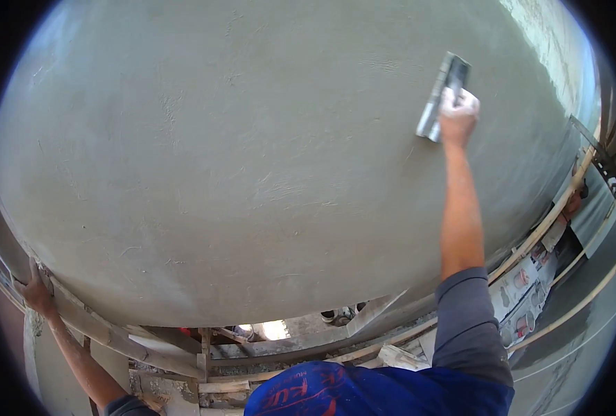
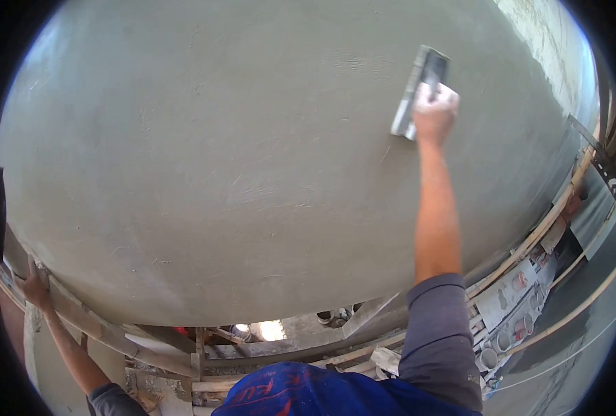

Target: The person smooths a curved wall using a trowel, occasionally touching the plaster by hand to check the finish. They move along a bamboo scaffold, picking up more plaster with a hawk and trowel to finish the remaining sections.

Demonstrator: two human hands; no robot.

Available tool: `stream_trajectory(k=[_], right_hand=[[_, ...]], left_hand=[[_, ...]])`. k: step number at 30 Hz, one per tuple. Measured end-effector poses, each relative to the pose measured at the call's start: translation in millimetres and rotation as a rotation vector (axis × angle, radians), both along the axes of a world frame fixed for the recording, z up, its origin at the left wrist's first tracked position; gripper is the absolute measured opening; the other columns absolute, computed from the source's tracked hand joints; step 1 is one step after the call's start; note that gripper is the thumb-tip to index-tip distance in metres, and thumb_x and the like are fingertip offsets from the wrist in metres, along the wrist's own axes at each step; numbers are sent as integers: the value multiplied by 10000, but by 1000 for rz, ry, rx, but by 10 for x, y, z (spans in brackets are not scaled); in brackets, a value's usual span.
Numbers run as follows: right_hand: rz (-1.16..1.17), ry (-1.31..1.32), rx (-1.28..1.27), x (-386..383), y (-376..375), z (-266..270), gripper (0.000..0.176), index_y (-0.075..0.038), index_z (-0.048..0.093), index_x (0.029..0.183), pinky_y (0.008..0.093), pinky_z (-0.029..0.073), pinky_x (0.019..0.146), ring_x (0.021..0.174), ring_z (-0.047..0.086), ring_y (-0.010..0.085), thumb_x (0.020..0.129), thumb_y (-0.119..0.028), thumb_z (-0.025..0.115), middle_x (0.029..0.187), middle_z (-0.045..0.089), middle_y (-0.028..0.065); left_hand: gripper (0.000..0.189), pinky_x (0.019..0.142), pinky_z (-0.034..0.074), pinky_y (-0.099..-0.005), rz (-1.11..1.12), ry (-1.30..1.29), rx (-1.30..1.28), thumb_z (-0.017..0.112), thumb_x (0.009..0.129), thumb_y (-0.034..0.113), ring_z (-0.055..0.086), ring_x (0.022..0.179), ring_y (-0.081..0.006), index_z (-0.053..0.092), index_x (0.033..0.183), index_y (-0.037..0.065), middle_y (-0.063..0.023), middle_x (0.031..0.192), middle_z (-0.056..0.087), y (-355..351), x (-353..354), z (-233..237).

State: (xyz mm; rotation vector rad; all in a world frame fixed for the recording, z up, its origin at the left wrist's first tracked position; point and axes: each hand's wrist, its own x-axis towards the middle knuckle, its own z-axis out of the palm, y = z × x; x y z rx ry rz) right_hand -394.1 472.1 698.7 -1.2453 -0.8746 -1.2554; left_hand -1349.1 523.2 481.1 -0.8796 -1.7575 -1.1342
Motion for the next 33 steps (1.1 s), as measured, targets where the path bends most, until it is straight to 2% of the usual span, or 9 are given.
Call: stream_trajectory(k=[5,9,12,17,24,28,30,32,33], right_hand=[[-155,255,-66,1333,-232,-101,362,23,664,965,415,508,801,872,668,338,851,-319,698,879,690,197],[142,406,-76,1127,-313,-353,372,33,659,1010,363,517,750,823,676,246,874,-312,694,862,701,152],[334,251,-156,-34,-142,-655,330,21,644,1024,334,519,705,791,651,186,897,-280,692,855,687,113],[617,-129,-287,-2231,297,-1288,267,-18,553,968,436,461,610,761,568,332,814,-136,736,852,533,155],[902,-306,-490,-3121,10,-1899,353,-4,549,1063,411,521,665,779,578,322,789,-145,722,902,518,135],[963,-44,-605,-2698,-440,-2478,288,0,559,1081,384,495,639,740,580,271,833,-96,669,878,536,143],[957,295,-734,-2363,-759,-2865,308,12,568,1090,376,507,685,762,618,258,856,-159,673,904,586,146],[916,693,-694,-1904,-985,-3417,270,12,583,1101,320,492,693,789,578,148,864,-97,652,904,592,62],[953,883,-605,-1616,-1104,-3683,262,12,592,1091,310,497,734,824,576,126,887,-149,626,895,603,40]], left_hand=[[812,1004,431,-413,-49,-52,34,745,787,485,560,1190,-360,471,1360,-21,-229,1309,561,40,-111,-54],[790,998,440,-419,-194,-195,202,747,793,467,565,1184,-361,478,1354,-19,-228,1303,564,-83,243,165],[784,993,445,-422,-184,-221,201,749,793,460,566,1180,-365,481,1349,-22,-225,1293,569,-91,280,161],[806,996,443,-423,-150,-226,164,755,780,470,556,1189,-368,477,1354,-23,-215,1302,561,-63,188,120],[922,1005,439,-431,0,-29,19,746,744,584,555,1192,-365,454,1373,-24,-223,1339,539,71,-238,-157],[960,1031,414,-430,-92,-261,99,698,750,656,524,1221,-376,454,1372,-34,-228,1365,511,29,53,39],[957,1041,403,-432,-7,-226,-22,674,764,666,512,1229,-384,458,1366,-45,-230,1366,508,29,-28,21],[951,1052,392,-431,10,-252,-18,661,774,669,501,1238,-386,465,1358,-55,-233,1366,507,49,-46,41],[796,999,432,-432,30,-185,-43,659,803,596,524,1211,-376,439,1388,103,-220,1382,484,88,-137,-27]])
